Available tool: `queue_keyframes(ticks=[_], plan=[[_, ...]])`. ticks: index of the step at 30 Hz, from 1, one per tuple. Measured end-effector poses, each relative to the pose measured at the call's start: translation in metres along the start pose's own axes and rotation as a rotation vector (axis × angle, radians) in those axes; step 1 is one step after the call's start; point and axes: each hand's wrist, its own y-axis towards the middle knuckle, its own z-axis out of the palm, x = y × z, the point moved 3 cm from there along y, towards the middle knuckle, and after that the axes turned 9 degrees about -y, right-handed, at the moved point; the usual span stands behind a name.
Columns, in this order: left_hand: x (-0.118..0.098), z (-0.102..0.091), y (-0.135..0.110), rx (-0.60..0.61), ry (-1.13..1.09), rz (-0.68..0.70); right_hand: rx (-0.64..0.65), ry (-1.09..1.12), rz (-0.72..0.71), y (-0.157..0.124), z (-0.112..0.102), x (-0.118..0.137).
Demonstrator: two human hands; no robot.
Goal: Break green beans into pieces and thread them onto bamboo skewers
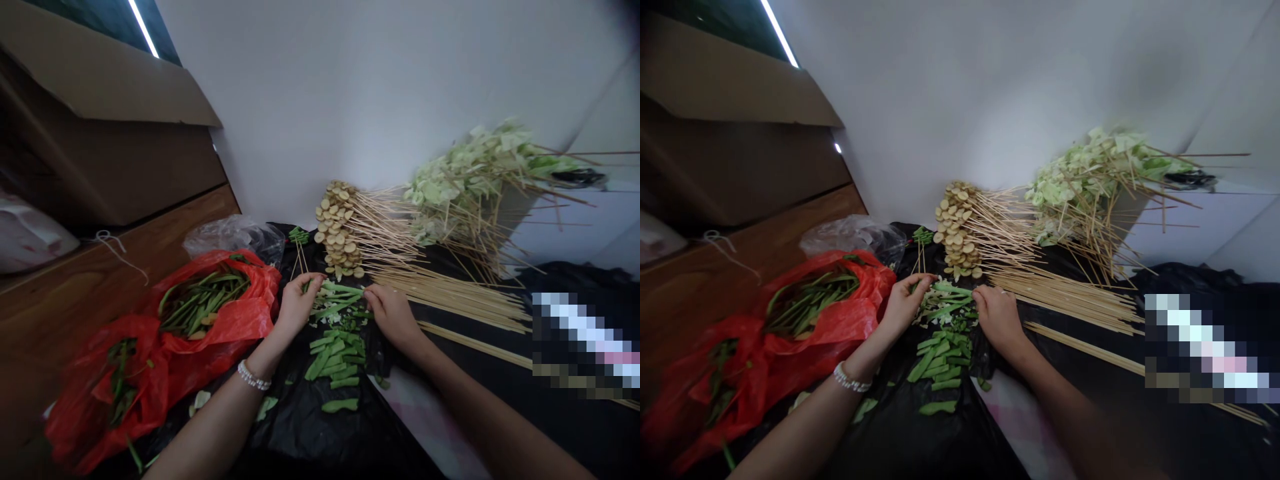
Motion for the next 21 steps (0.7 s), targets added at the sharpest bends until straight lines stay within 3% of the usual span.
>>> queue_keyframes(ticks=[9, 13, 17, 21], plan=[[0.001, 0.003, -0.004, 0.083, 0.225, 0.067, -0.080, -0.089, -0.004, -0.001, -0.006, 0.001], [-0.007, 0.008, -0.009, 0.128, 0.156, 0.094, -0.119, -0.280, -0.124, -0.004, -0.007, 0.009], [-0.018, 0.020, -0.018, 0.237, 0.136, 0.143, -0.120, -0.318, -0.286, -0.008, -0.007, 0.023], [-0.023, 0.028, -0.025, 0.346, 0.164, 0.195, -0.124, -0.356, -0.356, -0.010, -0.011, 0.032]])
